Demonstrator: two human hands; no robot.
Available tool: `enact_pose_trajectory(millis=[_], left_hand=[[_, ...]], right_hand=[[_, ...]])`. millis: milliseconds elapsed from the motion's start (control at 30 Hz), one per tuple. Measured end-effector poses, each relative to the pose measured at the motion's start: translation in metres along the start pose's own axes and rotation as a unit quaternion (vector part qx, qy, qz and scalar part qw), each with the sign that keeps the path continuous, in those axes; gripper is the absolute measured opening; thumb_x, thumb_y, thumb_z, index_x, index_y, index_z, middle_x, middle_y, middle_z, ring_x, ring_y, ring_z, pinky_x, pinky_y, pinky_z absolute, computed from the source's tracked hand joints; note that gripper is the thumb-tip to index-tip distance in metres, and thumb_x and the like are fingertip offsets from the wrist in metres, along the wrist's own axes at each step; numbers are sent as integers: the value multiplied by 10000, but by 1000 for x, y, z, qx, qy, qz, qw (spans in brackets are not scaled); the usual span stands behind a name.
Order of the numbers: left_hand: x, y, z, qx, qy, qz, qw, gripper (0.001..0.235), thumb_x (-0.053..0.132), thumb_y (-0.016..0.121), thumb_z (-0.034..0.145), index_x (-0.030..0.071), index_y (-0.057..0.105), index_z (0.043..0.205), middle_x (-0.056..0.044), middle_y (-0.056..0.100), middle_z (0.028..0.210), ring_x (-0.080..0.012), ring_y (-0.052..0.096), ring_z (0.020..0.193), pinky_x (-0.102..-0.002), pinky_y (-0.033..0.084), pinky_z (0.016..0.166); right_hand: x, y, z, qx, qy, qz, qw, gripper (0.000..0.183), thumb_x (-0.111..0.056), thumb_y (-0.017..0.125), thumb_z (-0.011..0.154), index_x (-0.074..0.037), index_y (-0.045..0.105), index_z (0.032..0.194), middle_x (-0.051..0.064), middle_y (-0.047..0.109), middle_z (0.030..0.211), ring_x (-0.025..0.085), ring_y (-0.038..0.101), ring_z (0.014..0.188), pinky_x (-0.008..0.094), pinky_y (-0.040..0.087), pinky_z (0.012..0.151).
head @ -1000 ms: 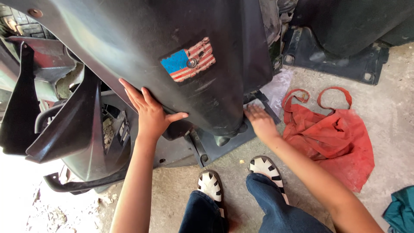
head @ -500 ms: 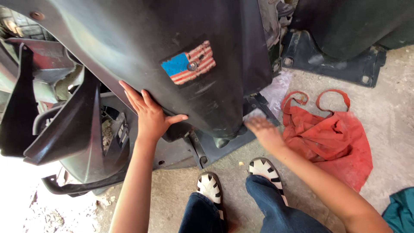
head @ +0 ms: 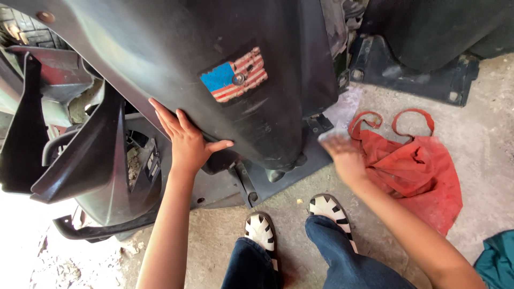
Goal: The person sands a black motorcycle part with a sanding block, first while standing and then while sitting on the floor. They hold the part with one hand and sand the surface with the other.
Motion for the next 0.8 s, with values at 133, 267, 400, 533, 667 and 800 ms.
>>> enact_pose_trajectory(millis=[133, 267, 400, 533, 667, 800], left_hand=[[-1, 1, 1, 1, -3, 6, 1000, 1559, 897, 751, 685, 240, -279, 1654, -428, -209, 1612, -625, -83, 1557, -701, 98, 1312], [-1, 1, -1, -2, -7, 10, 1000, 1560, 899, 749, 680, 244, -279, 1653, -430, -209, 1611, -624, -71, 1561, -699, 104, 1314], [2, -1, 1, 0, -9, 11, 1000, 1556, 886, 755, 685, 243, -282, 1651, -430, -199, 1616, -639, -52, 1557, -703, 115, 1308], [1, 0, 2, 10, -6, 23, 1000, 1562, 885, 746, 658, 235, -274, 1646, -436, -186, 1609, -646, -24, 1546, -711, 128, 1293], [-1, 1, 0, 18, 0, 14, 1000, 1528, 853, 765, 644, 143, -144, 1645, -468, -151, 1592, -666, 5, 1520, -705, 149, 1266], [-1, -11, 4, 2, -40, 12, 999, 1325, 749, 812, 616, 45, 179, 1543, -437, 16, 1622, -611, 111, 1522, -664, 185, 1248]], right_hand=[[-30, 9, -36, -3, -55, 0, 998, 557, 21, 487, 864, -118, 616, 1388, 121, 634, 1434, 279, 594, 1362, 385, 486, 1128], [-32, 10, -45, -15, -88, 58, 994, 615, 49, 486, 844, -138, 590, 1420, 129, 627, 1427, 273, 563, 1353, 409, 444, 1141], [-24, 9, -49, 28, -51, 38, 998, 642, 112, 479, 907, -156, 548, 1487, 108, 573, 1502, 238, 519, 1410, 430, 404, 1232], [-43, 0, -63, 57, -117, 0, 991, 675, 89, 482, 841, -162, 567, 1462, 92, 575, 1483, 263, 518, 1411, 430, 412, 1197], [-16, 1, -52, 39, -120, 0, 992, 610, -38, 518, 846, -115, 548, 1450, 117, 590, 1446, 266, 540, 1364, 455, 398, 1184], [-8, 32, -66, 11, -125, -27, 992, 647, -49, 498, 801, -127, 528, 1442, 112, 574, 1447, 316, 485, 1381, 439, 375, 1133]])
Point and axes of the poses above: each hand's wrist, its own z-axis towards the middle knuckle, its own y-axis out of the palm, x = y × z, the point moved 3 cm from there along z, towards the middle knuckle
